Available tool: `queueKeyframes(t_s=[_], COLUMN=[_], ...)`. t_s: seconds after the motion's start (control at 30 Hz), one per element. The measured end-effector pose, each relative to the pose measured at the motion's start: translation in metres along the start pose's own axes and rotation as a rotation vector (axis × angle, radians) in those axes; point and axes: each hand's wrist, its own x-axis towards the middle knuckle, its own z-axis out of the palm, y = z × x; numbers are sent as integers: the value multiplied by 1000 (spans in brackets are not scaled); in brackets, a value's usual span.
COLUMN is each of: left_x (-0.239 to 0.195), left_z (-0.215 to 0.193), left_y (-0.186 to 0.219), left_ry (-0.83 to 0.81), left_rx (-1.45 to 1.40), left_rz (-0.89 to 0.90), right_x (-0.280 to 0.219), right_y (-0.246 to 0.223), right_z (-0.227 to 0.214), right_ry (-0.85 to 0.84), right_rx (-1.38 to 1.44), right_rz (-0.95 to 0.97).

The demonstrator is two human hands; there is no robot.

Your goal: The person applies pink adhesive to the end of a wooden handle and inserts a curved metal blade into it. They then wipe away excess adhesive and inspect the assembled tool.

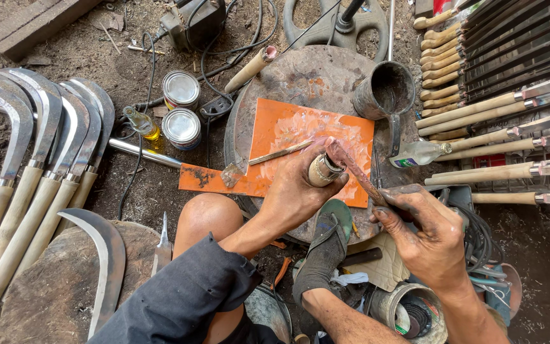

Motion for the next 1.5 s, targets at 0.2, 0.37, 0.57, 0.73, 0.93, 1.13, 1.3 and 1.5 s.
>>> queueKeyframes(t_s=[0.2,0.37,0.57,0.73,0.93,1.13,1.3,1.5], left_x=[1,1,1,0,0,0,-1,0], left_z=[-1,0,1,1,2,3,2,1], left_y=[-2,-5,-6,-7,-10,-8,-3,-2], left_ry=[44,70,81,81,86,93,94,71], left_rx=[105,115,103,117,89,25,165,137], left_rz=[-10,-33,-28,-27,8,29,31,29], right_x=[-4,-8,-11,-13,-14,-16,-11,-11], right_y=[0,-6,-11,-17,-21,-18,-12,-6], right_z=[-1,-8,-27,-38,-38,-35,-23,-6], right_ry=[25,48,60,107,118,115,130,162], right_rx=[-145,-277,-444,-580,-522,-436,-373,-299], right_rz=[-117,-152,-167,-222,-166,-126,-139,-116])
